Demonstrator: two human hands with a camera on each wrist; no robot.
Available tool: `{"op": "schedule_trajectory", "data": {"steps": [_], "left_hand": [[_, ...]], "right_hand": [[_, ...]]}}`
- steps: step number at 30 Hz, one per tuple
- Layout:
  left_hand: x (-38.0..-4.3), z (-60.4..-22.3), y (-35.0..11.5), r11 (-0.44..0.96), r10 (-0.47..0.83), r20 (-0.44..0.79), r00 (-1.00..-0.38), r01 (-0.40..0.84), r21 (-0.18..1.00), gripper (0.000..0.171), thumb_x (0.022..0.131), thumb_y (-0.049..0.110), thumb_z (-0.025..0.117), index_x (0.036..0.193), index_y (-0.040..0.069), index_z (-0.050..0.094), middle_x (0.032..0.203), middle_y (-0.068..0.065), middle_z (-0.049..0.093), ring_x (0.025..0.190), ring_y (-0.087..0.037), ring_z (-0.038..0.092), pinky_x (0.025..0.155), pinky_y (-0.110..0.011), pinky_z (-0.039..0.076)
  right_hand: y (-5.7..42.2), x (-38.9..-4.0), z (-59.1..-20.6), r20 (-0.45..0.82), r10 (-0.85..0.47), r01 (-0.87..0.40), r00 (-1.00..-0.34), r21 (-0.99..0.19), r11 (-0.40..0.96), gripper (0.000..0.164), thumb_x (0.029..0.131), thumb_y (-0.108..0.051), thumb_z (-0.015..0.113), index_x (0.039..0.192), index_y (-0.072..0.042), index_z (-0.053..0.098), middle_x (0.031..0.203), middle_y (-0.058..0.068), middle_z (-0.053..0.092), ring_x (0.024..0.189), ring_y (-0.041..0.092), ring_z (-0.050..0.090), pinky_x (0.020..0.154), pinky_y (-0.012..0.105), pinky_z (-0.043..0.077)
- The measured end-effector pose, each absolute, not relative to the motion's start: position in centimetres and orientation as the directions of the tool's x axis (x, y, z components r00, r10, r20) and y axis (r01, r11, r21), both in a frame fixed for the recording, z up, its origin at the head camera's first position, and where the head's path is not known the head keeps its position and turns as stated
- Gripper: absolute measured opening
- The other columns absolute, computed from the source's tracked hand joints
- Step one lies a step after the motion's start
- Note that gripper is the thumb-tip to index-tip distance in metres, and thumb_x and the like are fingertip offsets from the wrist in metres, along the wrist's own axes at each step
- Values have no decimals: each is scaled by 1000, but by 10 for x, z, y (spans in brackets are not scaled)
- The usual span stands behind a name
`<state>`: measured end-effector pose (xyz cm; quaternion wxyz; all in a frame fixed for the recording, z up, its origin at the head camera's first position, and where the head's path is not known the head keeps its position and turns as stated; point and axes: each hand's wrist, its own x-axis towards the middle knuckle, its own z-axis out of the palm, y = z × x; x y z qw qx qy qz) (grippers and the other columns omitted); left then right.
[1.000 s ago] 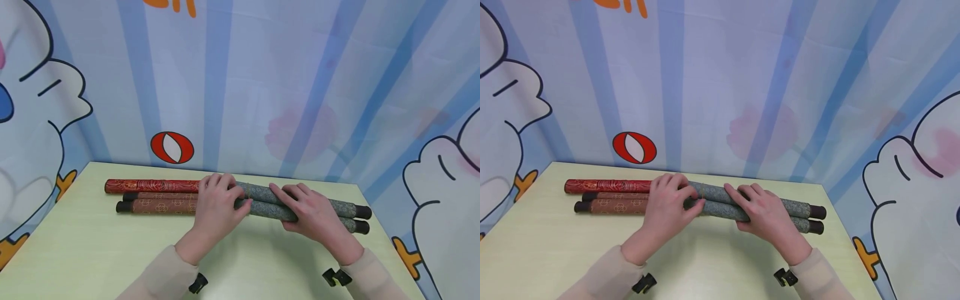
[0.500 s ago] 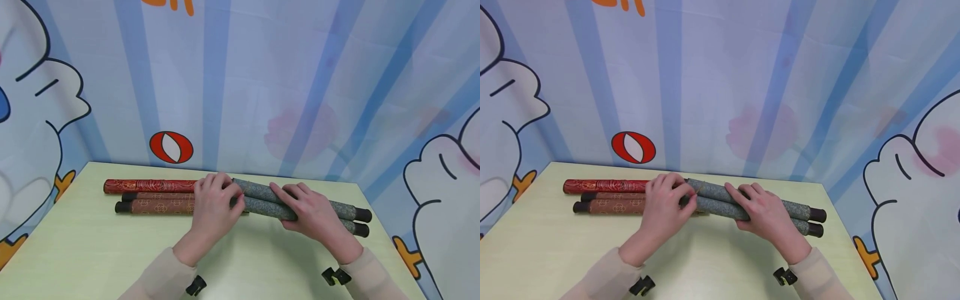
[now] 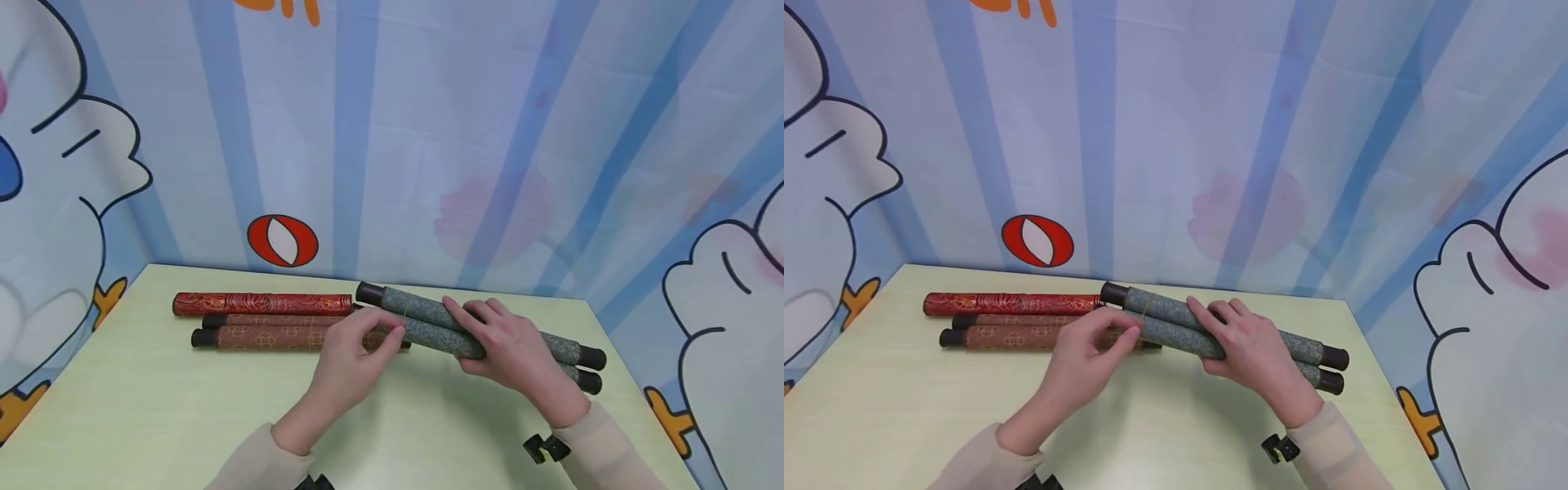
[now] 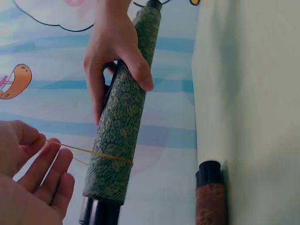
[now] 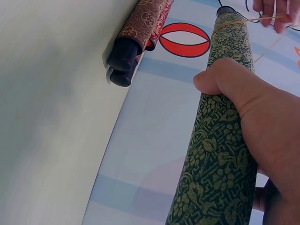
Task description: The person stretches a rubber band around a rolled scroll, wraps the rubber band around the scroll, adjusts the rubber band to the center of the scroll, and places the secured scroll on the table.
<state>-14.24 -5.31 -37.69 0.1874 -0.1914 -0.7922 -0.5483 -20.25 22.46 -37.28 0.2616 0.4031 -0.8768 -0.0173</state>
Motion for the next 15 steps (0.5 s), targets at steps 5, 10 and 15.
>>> {"op": "schedule_trajectory", "data": {"steps": [5, 10, 15], "left_hand": [[-144, -381, -54, -49, 250, 374, -893, 375, 926, 11, 108, 10, 64, 107, 1, 71, 119, -13, 78, 103, -22, 77, 97, -38, 62], [-148, -389, -59, -184, 388, 341, -856, 291, 939, 15, 111, 8, 57, 104, -4, 62, 108, -25, 78, 69, -21, 73, 90, -36, 63], [-150, -397, -62, -11, 445, 258, -858, 283, 959, 17, 112, 16, 58, 107, 1, 64, 101, -16, 80, 51, -22, 64, 63, -33, 59]], "right_hand": [[222, -204, -371, 431, -703, -685, -565, 229, 691, 93, 78, -40, 94, 159, -16, 54, 123, 9, 69, 100, 28, 67, 55, 39, 57], [222, -204, -369, 423, -688, -678, -589, 206, 706, 91, 79, -40, 92, 158, -16, 54, 124, 9, 69, 101, 28, 67, 55, 38, 56], [223, -204, -364, 431, -673, -665, -601, 197, 720, 91, 80, -41, 92, 158, -15, 54, 123, 10, 69, 99, 28, 67, 54, 39, 56]]}}
